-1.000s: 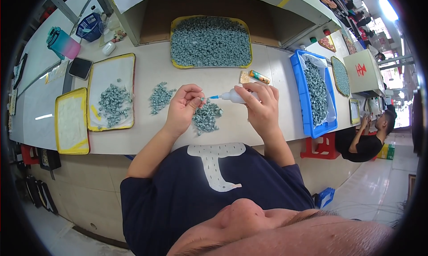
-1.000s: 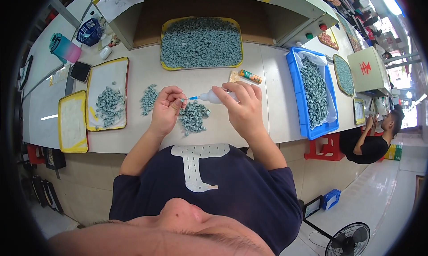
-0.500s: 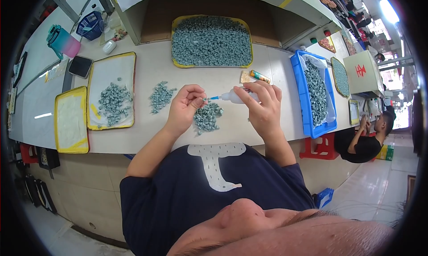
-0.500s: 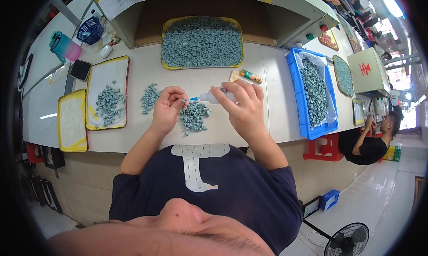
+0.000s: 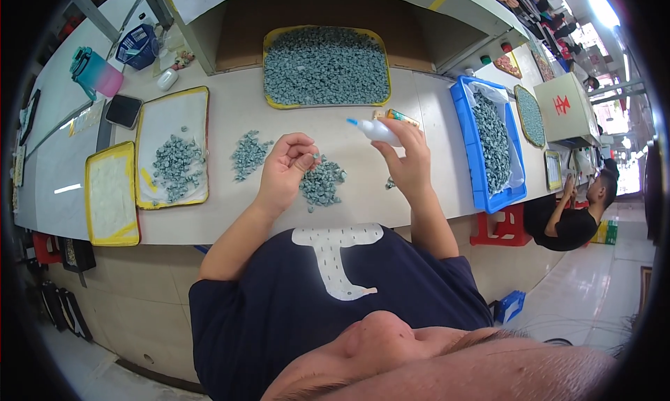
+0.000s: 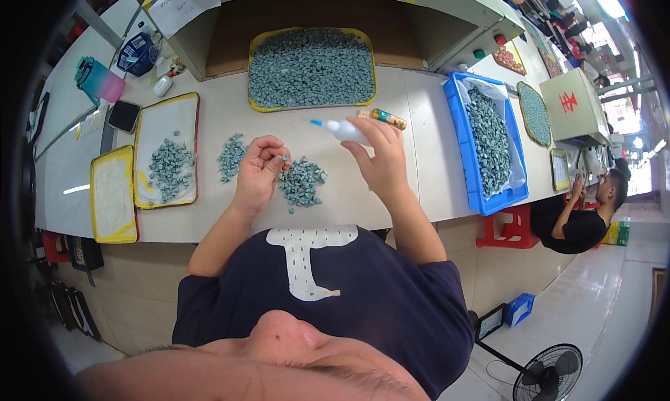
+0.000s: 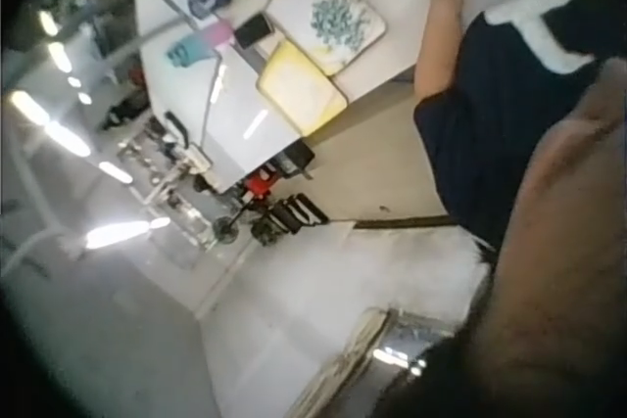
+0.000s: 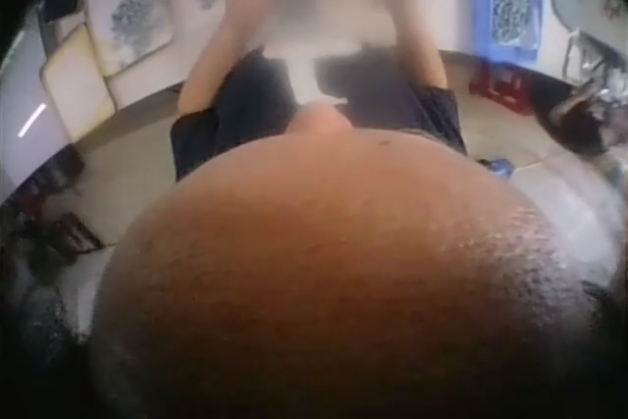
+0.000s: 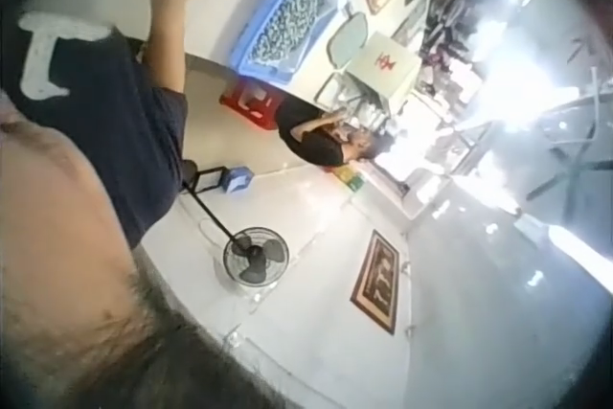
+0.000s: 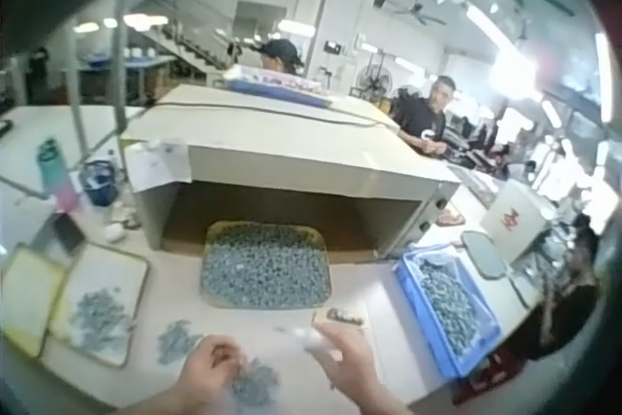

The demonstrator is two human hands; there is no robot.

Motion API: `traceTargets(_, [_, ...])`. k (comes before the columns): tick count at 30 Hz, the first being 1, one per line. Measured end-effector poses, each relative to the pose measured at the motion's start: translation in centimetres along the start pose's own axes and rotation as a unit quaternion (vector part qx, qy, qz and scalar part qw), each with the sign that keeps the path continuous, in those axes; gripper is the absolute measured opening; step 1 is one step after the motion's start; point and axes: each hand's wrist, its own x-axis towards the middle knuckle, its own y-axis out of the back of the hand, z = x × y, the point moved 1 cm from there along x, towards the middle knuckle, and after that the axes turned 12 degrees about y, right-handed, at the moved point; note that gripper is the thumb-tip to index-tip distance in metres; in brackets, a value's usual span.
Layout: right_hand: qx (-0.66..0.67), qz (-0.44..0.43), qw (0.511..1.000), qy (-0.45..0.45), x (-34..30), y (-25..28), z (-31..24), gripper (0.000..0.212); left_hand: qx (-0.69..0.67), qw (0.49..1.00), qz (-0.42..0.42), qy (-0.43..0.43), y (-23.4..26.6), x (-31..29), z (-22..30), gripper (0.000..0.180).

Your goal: Apply glue to small toy components to assemble them.

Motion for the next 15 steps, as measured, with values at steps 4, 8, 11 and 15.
traceTargets(4, [0.139,-0.025,0.981,-0.131,-1.6,-1.5,1.8,0.038,-0.005,1.000,-0.005,0.004,-0.6,0.1,-0.5,0.022])
traceTargets(8, [0.053,-0.028,0.998,0.029,-1.3,-0.5,1.0,0.041,-0.016,1.000,-0.003,0.010,-1.0,0.3,-0.8,0.023])
traceTargets(11, [-0.010,-0.053,0.995,0.088,-0.6,0.6,0.0,0.043,-0.041,0.999,-0.005,0.016,-1.0,0.5,-1.1,0.023])
traceTargets(15, [-0.086,-0.056,0.985,0.140,-0.3,0.9,-0.7,0.041,-0.043,0.999,-0.018,0.013,-0.7,0.5,-1.1,0.021])
